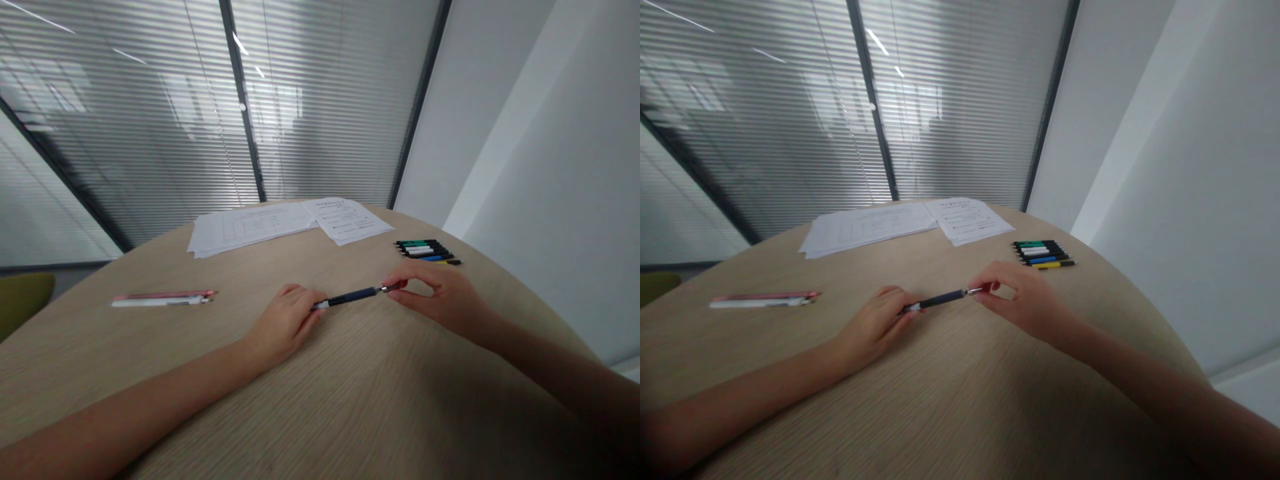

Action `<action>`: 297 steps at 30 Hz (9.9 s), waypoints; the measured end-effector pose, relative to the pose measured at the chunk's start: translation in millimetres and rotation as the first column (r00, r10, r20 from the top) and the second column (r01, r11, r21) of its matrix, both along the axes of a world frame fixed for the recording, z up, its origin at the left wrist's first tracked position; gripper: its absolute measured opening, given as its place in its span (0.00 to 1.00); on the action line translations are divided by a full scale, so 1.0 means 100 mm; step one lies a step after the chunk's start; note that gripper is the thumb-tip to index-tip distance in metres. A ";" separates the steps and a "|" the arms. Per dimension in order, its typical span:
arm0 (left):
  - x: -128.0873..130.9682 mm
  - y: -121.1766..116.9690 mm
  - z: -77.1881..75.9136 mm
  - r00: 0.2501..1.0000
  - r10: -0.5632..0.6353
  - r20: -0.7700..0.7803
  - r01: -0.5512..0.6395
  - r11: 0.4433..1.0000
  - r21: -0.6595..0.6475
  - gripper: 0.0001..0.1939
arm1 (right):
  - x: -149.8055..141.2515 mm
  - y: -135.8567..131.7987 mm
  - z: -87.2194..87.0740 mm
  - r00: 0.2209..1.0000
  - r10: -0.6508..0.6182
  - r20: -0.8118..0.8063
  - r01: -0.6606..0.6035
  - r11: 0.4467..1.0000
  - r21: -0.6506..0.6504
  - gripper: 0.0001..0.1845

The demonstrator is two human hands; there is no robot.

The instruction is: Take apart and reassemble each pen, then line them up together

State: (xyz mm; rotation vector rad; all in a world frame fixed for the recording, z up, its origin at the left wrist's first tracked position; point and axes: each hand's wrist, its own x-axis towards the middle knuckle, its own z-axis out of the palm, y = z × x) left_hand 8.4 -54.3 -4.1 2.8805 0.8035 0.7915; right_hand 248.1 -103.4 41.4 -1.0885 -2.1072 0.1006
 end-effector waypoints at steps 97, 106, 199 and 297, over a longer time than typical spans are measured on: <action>-0.06 -0.10 0.00 0.995 -0.035 0.095 -0.002 0.929 0.370 0.04 | -0.10 0.06 -0.32 0.990 -0.118 -0.082 0.073 0.905 -0.419 0.08; -0.06 -0.09 -0.01 0.997 -0.044 0.071 0.010 0.905 0.425 0.04 | -0.13 0.06 -0.34 0.991 -0.097 -0.097 0.033 0.855 -0.518 0.13; -0.05 -0.02 0.04 0.990 -0.119 0.070 0.107 0.982 0.158 0.07 | -0.09 0.05 -0.27 0.971 0.085 0.225 0.016 0.911 -0.412 0.18; -0.06 -0.21 0.44 0.999 -0.025 -0.027 0.032 0.955 0.295 0.10 | -0.12 -0.12 -0.28 0.990 0.048 0.136 -0.063 0.992 0.105 0.10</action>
